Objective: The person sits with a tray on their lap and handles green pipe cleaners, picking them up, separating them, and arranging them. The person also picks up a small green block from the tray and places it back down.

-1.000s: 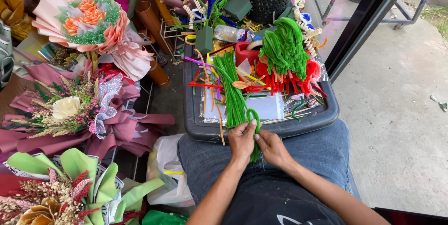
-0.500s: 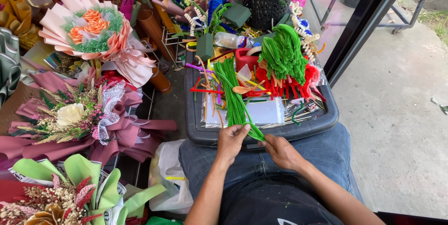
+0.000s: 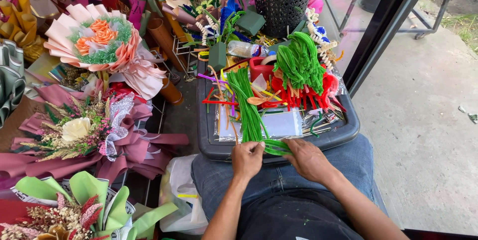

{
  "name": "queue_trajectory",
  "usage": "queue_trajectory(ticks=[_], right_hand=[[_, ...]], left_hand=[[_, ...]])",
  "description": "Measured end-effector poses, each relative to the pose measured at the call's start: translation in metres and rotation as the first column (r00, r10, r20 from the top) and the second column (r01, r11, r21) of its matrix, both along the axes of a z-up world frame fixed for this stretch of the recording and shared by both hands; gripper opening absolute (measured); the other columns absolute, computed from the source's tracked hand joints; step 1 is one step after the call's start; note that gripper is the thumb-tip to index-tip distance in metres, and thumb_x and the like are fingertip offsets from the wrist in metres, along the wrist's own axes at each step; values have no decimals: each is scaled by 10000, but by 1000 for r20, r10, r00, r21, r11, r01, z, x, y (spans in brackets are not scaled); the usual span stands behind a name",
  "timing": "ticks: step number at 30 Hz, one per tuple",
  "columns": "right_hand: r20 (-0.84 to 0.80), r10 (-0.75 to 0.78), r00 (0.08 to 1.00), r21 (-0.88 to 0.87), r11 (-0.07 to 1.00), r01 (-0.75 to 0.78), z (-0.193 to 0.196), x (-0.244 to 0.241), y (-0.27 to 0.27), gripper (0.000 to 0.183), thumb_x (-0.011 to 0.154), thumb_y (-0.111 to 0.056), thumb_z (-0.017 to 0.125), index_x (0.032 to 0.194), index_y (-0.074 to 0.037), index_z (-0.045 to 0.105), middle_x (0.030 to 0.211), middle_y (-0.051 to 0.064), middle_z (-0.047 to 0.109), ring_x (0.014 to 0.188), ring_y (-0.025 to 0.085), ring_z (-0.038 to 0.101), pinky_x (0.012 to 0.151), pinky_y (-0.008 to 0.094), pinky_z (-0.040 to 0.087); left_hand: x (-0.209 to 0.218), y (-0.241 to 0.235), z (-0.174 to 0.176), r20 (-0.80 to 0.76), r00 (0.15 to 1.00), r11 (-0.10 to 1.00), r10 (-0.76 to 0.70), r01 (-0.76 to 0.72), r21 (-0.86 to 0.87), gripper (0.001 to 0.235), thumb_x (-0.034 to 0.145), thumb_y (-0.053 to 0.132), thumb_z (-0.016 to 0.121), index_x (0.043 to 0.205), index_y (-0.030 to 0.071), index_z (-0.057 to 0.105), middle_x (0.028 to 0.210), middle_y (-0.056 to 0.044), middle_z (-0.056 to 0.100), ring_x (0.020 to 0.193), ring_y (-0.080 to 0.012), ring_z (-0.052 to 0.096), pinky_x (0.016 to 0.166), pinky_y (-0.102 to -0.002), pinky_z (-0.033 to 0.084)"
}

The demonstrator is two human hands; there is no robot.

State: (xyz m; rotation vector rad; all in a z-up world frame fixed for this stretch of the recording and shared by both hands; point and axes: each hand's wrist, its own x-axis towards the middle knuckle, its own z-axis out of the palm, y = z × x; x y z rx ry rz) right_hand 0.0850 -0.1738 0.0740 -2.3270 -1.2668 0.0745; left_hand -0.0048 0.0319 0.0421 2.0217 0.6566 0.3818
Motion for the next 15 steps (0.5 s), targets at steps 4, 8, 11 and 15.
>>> queue_trajectory(ticks=[4, 8, 11, 15], right_hand=[[182, 16, 983, 58, 998, -27, 11, -15, 25, 964, 791, -450, 822, 1527, -8, 383, 1311, 194, 609, 1261, 369, 578, 1115, 520, 400], [185, 49, 981, 93, 993, -68, -28, -5, 40, 827, 763, -199, 765, 1494, -11, 426, 1263, 177, 610, 1255, 359, 579, 1128, 525, 379], [52, 65, 997, 150, 986, -72, -23, -5, 39, 550, 890, -127, 613, 1420, -43, 492, 1168, 168, 652, 1135, 378, 626, 953, 500, 475], [-171, 79, 982, 147, 988, -54, -10, -7, 33, 246, 1005, -182, 533, 1236, -102, 558, 1069, 155, 679, 855, 427, 647, 629, 506, 477]], left_hand=[[0, -26, 16, 77, 997, 1000, -8, 7, 20, 131, 839, 272, 753, 767, 213, 846, 632, -52, 735, 673, -219, 747, 579, -324, 529], [2, -34, 16, 133, 991, 1000, 2, -4, 8, 157, 833, 202, 725, 716, 182, 828, 518, -44, 688, 637, -240, 742, 568, -305, 537], [0, -34, 26, 141, 989, 998, -35, 26, 61, 253, 872, 231, 710, 632, 155, 693, 497, -28, 548, 581, -177, 559, 521, -346, 410], [-2, -31, 34, 66, 994, 984, -90, 78, 163, 442, 914, 308, 692, 539, 138, 534, 447, 3, 398, 485, -94, 378, 511, -408, 295]])
